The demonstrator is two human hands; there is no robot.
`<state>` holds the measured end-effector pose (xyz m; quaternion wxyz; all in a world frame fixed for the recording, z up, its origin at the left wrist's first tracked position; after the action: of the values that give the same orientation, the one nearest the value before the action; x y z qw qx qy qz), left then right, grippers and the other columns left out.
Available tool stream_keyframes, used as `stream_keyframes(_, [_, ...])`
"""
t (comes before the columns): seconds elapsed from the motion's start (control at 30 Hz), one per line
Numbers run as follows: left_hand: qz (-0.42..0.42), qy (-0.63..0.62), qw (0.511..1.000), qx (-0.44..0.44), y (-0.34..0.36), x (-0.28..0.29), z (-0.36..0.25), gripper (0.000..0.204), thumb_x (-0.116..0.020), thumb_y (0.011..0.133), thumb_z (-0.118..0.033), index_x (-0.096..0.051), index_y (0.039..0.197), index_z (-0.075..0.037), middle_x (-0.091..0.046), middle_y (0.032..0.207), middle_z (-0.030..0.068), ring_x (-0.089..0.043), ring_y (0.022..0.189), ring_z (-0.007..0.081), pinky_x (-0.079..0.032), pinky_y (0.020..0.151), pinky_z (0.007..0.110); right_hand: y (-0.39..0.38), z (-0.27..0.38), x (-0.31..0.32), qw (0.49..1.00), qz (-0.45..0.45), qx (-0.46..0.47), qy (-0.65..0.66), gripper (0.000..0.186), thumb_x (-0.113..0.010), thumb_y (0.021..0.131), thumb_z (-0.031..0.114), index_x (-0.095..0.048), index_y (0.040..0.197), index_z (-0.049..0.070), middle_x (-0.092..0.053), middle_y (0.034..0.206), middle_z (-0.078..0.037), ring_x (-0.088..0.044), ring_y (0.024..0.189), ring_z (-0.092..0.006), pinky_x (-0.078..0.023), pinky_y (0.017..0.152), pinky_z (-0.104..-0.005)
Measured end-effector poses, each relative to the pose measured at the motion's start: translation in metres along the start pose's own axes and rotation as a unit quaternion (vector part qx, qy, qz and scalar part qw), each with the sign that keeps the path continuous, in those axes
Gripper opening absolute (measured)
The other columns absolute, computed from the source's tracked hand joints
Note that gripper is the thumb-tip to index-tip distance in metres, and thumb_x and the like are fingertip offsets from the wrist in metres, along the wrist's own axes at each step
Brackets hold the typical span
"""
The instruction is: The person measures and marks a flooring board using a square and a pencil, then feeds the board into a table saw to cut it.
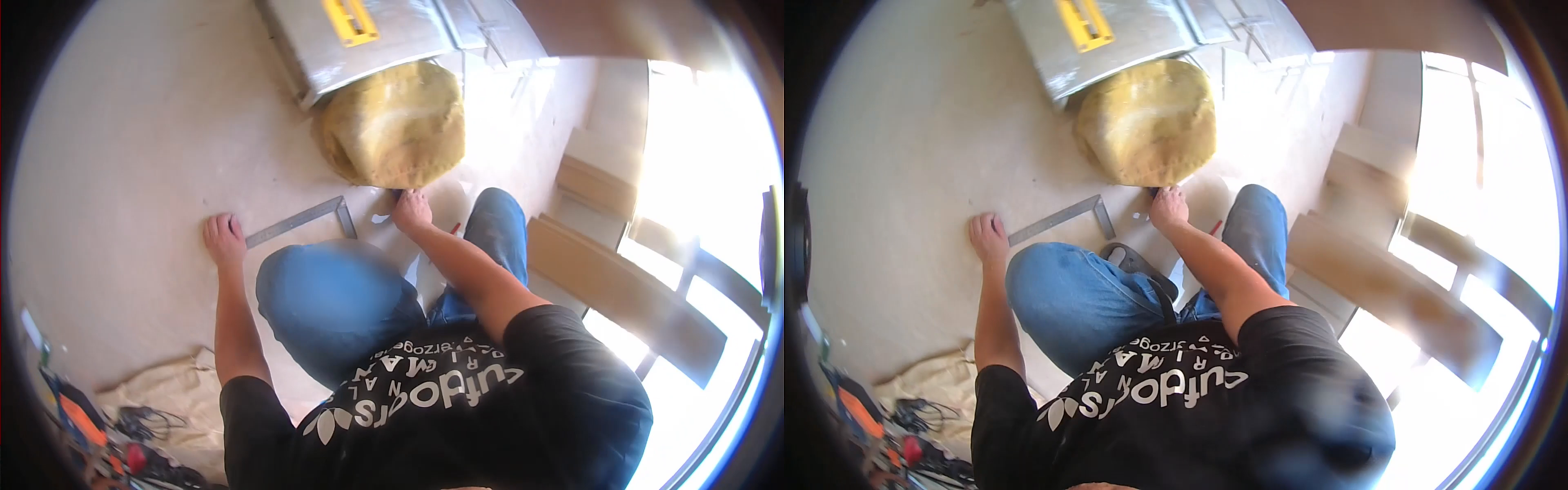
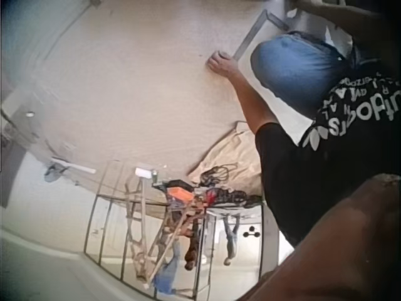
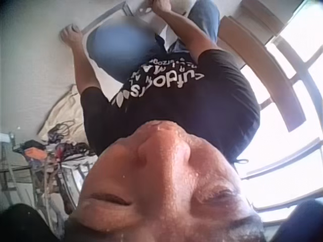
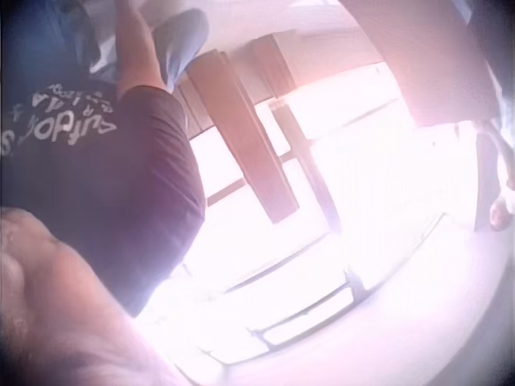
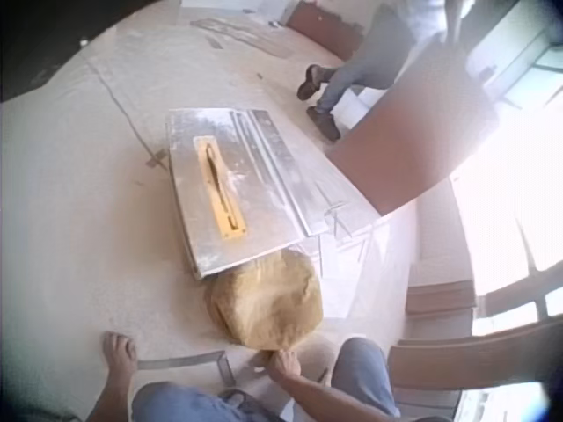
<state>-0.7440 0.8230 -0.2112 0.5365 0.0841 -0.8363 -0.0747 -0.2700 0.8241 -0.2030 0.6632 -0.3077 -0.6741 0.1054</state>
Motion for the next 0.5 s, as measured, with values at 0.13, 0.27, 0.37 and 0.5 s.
stream_keyframes(0.13, [-0.003,0.020,1.000,-0.015,-0.002,0.001,-0.004,0.013,-0.062,0.095,-0.020,-0.062,0.093,-0.008,-0.059,0.094,0.0132,-0.057,0.094,0.0369,-0.048,0.084,0.050,-0.019,-0.033,0.016,0.997,0.026,-0.046,0.051,0.028,-0.052,0.096,0.014,-0.059,0.119,0.000,-0.062,0.126,-0.024,-0.063,0.118,-0.0377,-0.053,0.098,-0.0461])
stream_keyframes(0.27, [-0.002,0.013,1.000,-0.028,-0.005,-0.008,-0.005,0.015,-0.058,0.097,-0.020,-0.062,0.093,-0.007,-0.059,0.094,0.0142,-0.057,0.095,0.0377,-0.047,0.083,0.051,-0.010,-0.132,0.033,0.988,-0.004,-0.116,0.100,0.027,-0.053,0.093,0.014,-0.059,0.117,0.002,-0.067,0.118,-0.023,-0.064,0.115,-0.0405,-0.053,0.097,-0.0493])
stream_keyframes(0.37, [-0.008,0.033,0.999,-0.042,-0.007,-0.009,-0.013,0.018,-0.055,0.099,-0.020,-0.061,0.094,-0.005,-0.058,0.094,0.0158,-0.057,0.094,0.0389,-0.046,0.082,0.052,0.032,-0.192,0.065,0.980,-0.030,-0.122,0.155,0.027,-0.059,0.089,0.018,-0.060,0.113,0.004,-0.067,0.117,-0.026,-0.066,0.110,-0.0429,-0.053,0.095,-0.0532])
stream_keyframes(0.5, [-0.004,0.065,0.996,-0.053,-0.003,-0.013,-0.022,0.019,-0.053,0.100,-0.020,-0.060,0.094,-0.003,-0.058,0.094,0.0181,-0.057,0.092,0.0406,-0.046,0.081,0.052,0.077,-0.210,0.135,0.973,-0.131,-0.024,0.188,0.067,-0.070,0.084,0.030,-0.050,0.142,0.005,-0.061,0.131,-0.024,-0.060,0.121,-0.0420,-0.049,0.104,-0.0485])
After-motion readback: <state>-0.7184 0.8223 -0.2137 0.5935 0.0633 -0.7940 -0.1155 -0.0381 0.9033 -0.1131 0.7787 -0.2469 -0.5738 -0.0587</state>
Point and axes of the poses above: each hand's wrist, its own y-axis towards the middle knuckle, its own x-axis out of the back of the hand, z = x × y, the point moved 5 cm from there along y, towards the middle knuckle
